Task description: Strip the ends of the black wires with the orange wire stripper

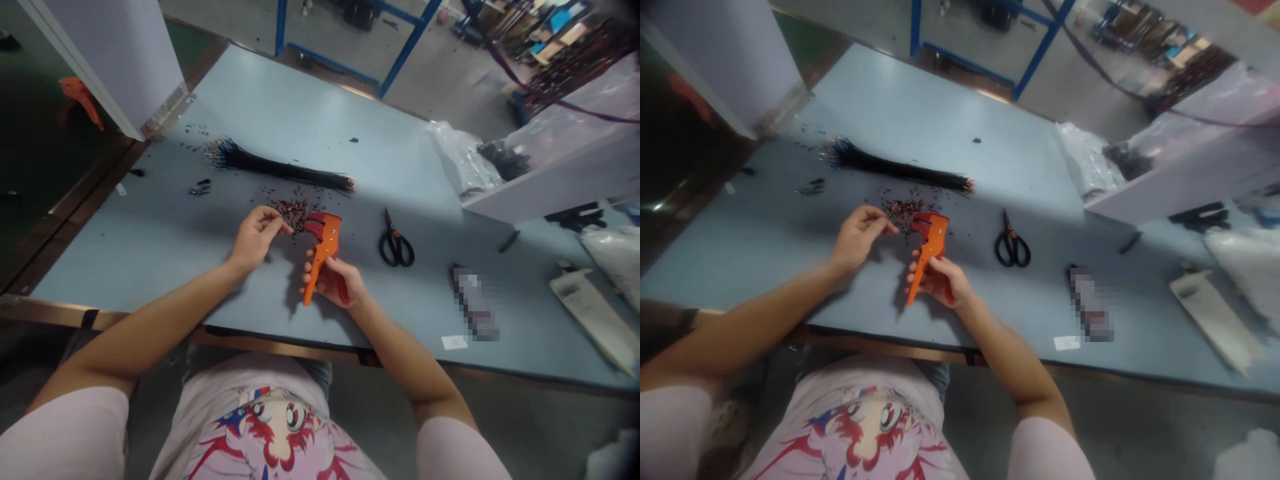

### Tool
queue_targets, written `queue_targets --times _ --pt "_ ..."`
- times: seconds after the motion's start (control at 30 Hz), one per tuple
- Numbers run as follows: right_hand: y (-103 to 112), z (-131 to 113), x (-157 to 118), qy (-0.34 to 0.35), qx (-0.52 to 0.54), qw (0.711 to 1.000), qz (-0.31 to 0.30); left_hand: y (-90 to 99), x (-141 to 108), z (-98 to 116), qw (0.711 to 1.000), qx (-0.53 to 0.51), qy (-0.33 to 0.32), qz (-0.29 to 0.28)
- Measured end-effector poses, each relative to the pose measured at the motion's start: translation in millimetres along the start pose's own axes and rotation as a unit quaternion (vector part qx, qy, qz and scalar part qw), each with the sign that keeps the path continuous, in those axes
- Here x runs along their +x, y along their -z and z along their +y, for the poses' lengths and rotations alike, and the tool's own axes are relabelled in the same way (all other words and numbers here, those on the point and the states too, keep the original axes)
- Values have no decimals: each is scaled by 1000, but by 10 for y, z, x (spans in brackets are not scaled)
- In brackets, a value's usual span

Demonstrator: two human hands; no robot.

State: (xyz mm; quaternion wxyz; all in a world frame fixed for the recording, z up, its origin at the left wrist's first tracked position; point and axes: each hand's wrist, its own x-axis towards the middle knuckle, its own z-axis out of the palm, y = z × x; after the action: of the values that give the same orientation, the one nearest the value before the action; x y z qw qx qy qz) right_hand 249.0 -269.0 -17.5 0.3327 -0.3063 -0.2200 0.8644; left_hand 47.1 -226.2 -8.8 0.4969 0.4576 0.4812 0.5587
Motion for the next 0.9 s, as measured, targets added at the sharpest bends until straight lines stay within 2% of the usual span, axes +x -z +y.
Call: queue_targets --times 0.07,0.13,0.23,0.33,0.57,0.9 --pt "-3 -6 -19 -8 28 1000 0 -16 -40 12 1000 17 -9 3" --pt "-1 -14 -37 -19 44 999 -1 -34 -74 16 1000 24 12 -4" --pt "8 -6 -50 -38 49 998 -15 -79 -140 3 996 14 70 -52" --pt "2 24 -46 -63 43 996 -41 -129 -213 -26 990 12 96 -102" --pt "-37 61 -46 -73 58 992 -89 -153 -271 -84 982 -12 89 -164" --pt "-46 82 -56 -69 58 989 -117 -157 -292 -127 980 -20 76 -183"
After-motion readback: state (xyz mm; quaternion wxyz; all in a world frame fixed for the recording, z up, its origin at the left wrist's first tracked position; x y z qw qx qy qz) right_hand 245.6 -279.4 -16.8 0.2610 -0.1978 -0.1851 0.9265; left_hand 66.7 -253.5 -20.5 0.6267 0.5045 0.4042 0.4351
